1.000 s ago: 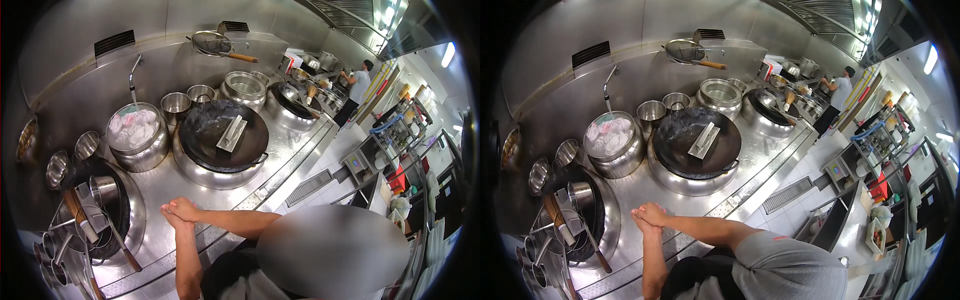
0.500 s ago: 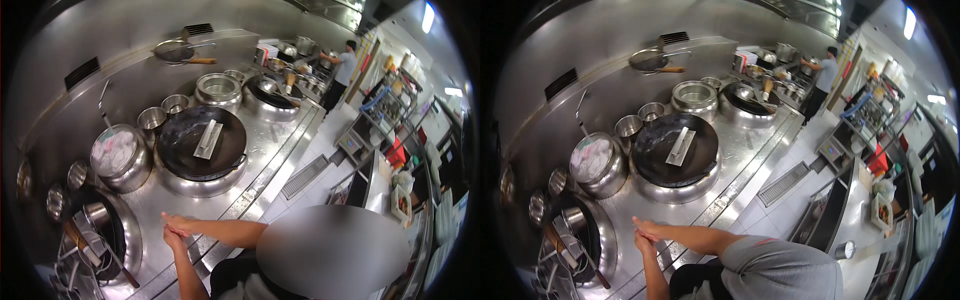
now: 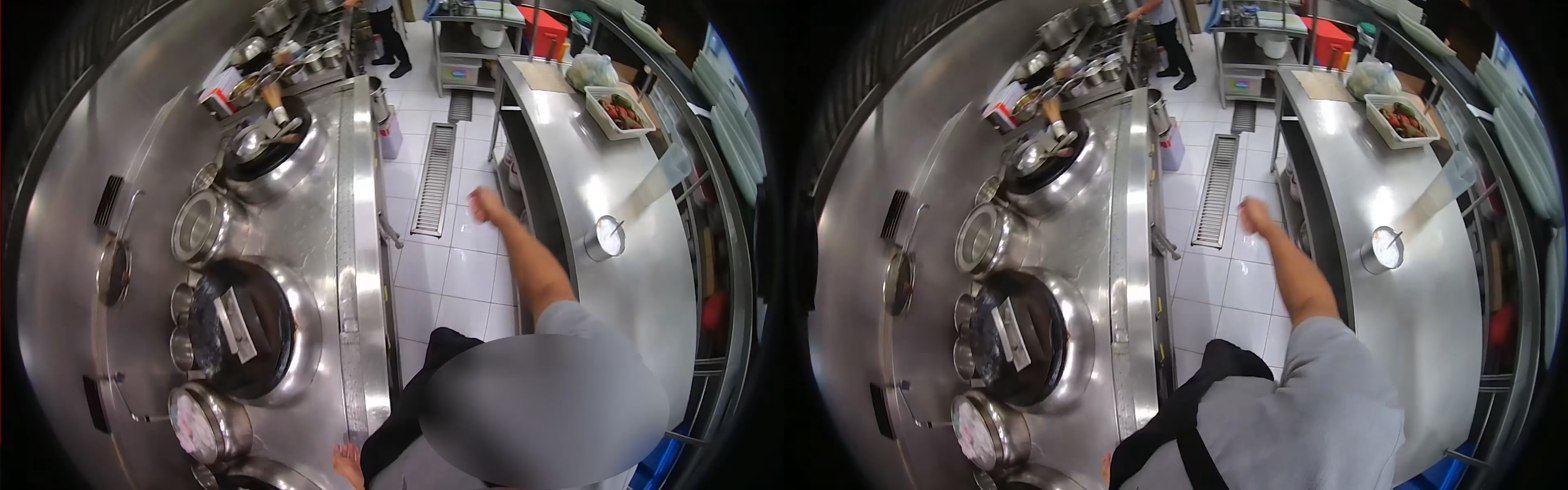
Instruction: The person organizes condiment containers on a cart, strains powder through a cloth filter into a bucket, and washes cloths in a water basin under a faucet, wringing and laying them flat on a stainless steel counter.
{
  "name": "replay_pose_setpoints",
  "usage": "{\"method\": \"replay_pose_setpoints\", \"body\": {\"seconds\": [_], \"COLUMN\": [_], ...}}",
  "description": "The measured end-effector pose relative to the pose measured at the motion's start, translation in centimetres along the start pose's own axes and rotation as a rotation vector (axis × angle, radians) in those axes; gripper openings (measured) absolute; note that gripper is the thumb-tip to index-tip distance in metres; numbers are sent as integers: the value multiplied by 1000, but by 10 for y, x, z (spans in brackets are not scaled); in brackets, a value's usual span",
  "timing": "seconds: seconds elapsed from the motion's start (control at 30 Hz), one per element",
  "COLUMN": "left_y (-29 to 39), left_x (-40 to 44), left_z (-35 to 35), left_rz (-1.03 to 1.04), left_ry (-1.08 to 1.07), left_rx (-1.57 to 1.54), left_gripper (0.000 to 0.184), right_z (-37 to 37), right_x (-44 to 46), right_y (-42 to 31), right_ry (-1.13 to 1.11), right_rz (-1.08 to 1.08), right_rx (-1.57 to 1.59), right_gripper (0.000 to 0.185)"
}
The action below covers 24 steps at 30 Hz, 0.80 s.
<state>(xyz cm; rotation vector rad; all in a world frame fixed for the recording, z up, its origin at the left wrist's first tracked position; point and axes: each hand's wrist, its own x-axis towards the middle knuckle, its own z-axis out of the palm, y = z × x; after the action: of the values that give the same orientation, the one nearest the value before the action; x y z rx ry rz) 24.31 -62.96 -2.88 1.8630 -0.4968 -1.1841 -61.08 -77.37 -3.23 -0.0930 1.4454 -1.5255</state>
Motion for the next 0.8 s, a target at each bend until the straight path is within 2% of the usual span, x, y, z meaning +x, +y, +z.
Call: {"method": "replay_pose_setpoints", "body": {"seconds": [0.03, 0.07, 0.1, 0.13, 0.17, 0.2, 0.23, 0.27, 0.3, 0.33, 0.37, 0.4, 0.43, 0.47, 0.5, 0.53, 0.57, 0.6, 0.67, 0.7, 0.73, 0.8], "left_y": [2, 5, 14, 19, 24, 27, 31, 34, 36, 38, 39, 40, 43, 47, 52, 58, 77, 100, 137, 160, 169, 204], "left_x": [5, 10, 3, 2, -2, -4, -7, -11, -13, -16, -18, -21, -21, -25, -24, -20, -23, -30, -22, -15, 6, 39], "left_z": [-1, -2, -2, 2, 5, 6, 7, 5, 5, 2, 1, 1, 4, 9, 14, 15, 19, 23, 18, 11, 1, -26], "left_rz": [-46, -92, -111, -112, -111, -107, -104, -99, -100, -92, -77, -69, -45, -17, 19, 41, 95, 165, 264, 303, 399, 465], "left_ry": [-55, -110, -114, -98, -81, -66, -55, -43, -34, -22, -12, -7, -9, -7, -26, -43, -65, -99, -129, -143, -140, -82], "left_rx": [6, 14, 35, 54, 77, 90, 99, 104, 108, 100, 91, 67, 38, 2, -88, -116, -121, -150, -264, -287, -299, -226], "left_gripper": [52, 52, 52, 51, 51, 51, 51, 50, 50, 50, 50, 49, 49, 49, 44, 40, 40, 41, 38, 35, 33, 34], "right_z": [-25, -78, -158, -150, -171, -185, -215, -229, -244, -251, -215, -181, -146, -110, -47, 13, 107, 187, 304, 355, 402, 492], "right_x": [-14, 14, 71, 18, -14, -26, -12, 12, 36, 31, 15, 11, 6, -2, -24, -38, -104, -163, -258, -294, -328, -386], "right_y": [-40, -64, -76, -122, -158, -187, -199, -176, -152, -134, -105, -60, -15, 31, 93, 155, 180, 194, 236, 255, 267, 274], "right_ry": [316, 495, 259, 616, 365, 543, 446, 808, 1342, 922, 900, 525, 51, -341, -465, -796, -705, -842, -1233, -1368, -1471, -1622], "right_rz": [-191, -322, -453, -622, -618, -467, -506, -836, -1030, -1151, -511, -397, -264, -130, -132, -239, 70, 42, -157, -187, -211, -236], "right_rx": [-149, -265, 49, -216, -323, -567, -477, -726, -962, -939, -1003, -1140, -1205, -1177, -1020, -947, -930, -1051, -1094, -1140, -1180, -1231], "right_gripper": [28, 29, 32, 39, 49, 54, 45, 54, 66, 75, 61, 48, 35, 23, 23, 19, 21, 33, 36, 40, 46, 56]}}
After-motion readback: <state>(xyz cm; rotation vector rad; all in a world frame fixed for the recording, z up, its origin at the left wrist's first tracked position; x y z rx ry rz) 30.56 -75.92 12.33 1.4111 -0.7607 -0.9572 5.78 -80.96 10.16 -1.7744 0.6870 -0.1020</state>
